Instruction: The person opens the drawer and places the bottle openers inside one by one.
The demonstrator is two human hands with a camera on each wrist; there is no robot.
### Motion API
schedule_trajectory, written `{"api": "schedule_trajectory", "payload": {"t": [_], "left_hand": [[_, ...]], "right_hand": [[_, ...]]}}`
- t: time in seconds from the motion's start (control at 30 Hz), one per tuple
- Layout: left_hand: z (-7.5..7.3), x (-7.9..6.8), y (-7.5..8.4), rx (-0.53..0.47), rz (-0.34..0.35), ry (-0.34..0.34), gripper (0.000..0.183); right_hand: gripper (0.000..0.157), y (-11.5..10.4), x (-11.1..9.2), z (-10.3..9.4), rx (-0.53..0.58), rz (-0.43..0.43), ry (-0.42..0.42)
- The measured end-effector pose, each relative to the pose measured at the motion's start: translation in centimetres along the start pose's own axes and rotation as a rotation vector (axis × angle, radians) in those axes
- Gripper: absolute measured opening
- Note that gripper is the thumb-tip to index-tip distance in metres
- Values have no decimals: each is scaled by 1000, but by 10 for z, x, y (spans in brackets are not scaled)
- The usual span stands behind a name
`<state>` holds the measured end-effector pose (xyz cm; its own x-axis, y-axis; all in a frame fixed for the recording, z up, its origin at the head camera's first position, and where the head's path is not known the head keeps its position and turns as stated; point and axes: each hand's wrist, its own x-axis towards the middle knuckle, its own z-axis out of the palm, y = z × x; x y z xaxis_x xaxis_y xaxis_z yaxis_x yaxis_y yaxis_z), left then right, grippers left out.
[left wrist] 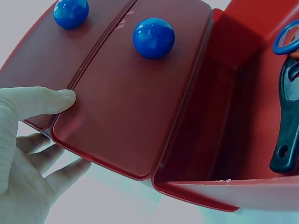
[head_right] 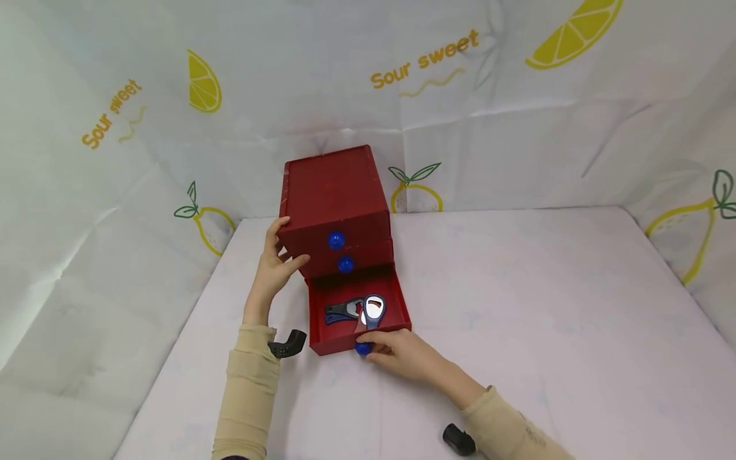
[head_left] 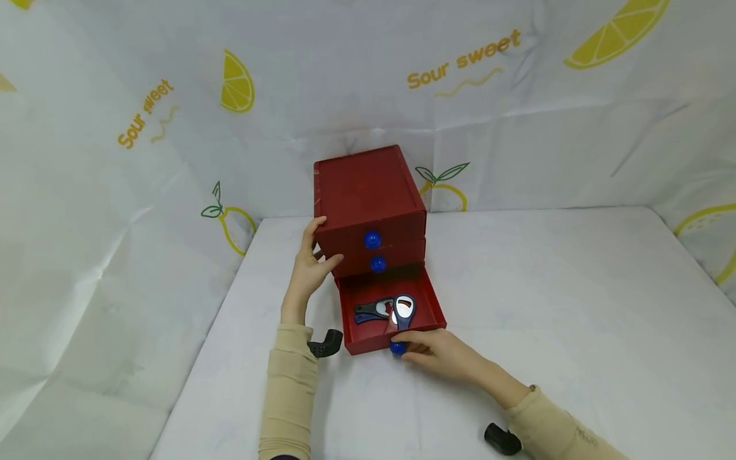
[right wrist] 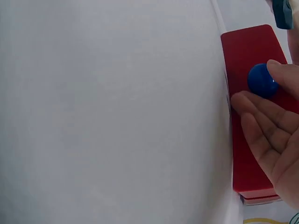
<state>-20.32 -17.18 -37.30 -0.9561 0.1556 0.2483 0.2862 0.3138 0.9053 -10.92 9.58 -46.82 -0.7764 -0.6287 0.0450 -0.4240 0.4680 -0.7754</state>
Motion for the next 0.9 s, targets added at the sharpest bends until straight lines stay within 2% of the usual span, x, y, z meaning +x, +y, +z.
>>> {"api": "schedule_trajectory", "payload": {"t": [0.13, 0.3, 0.47, 0.63, 0.9], "left_hand": [[-1, 1, 0, 1, 7, -4, 71], [-2, 1, -2, -13, 5, -8, 72], [-2, 5, -16, -3, 35, -1, 72], [-2, 8, -28, 28, 66, 16, 73], [-1, 8, -26, 13, 44, 23, 72]], "right_hand": [[29, 3, 4, 0, 49, -3, -3], [24, 2, 9, 2, 40, -1, 41], [23, -1, 17, 1, 18, 23, 92], [23, -3, 32, -4, 14, 41, 125], [24, 8, 66, -7, 13, 62, 205]]}}
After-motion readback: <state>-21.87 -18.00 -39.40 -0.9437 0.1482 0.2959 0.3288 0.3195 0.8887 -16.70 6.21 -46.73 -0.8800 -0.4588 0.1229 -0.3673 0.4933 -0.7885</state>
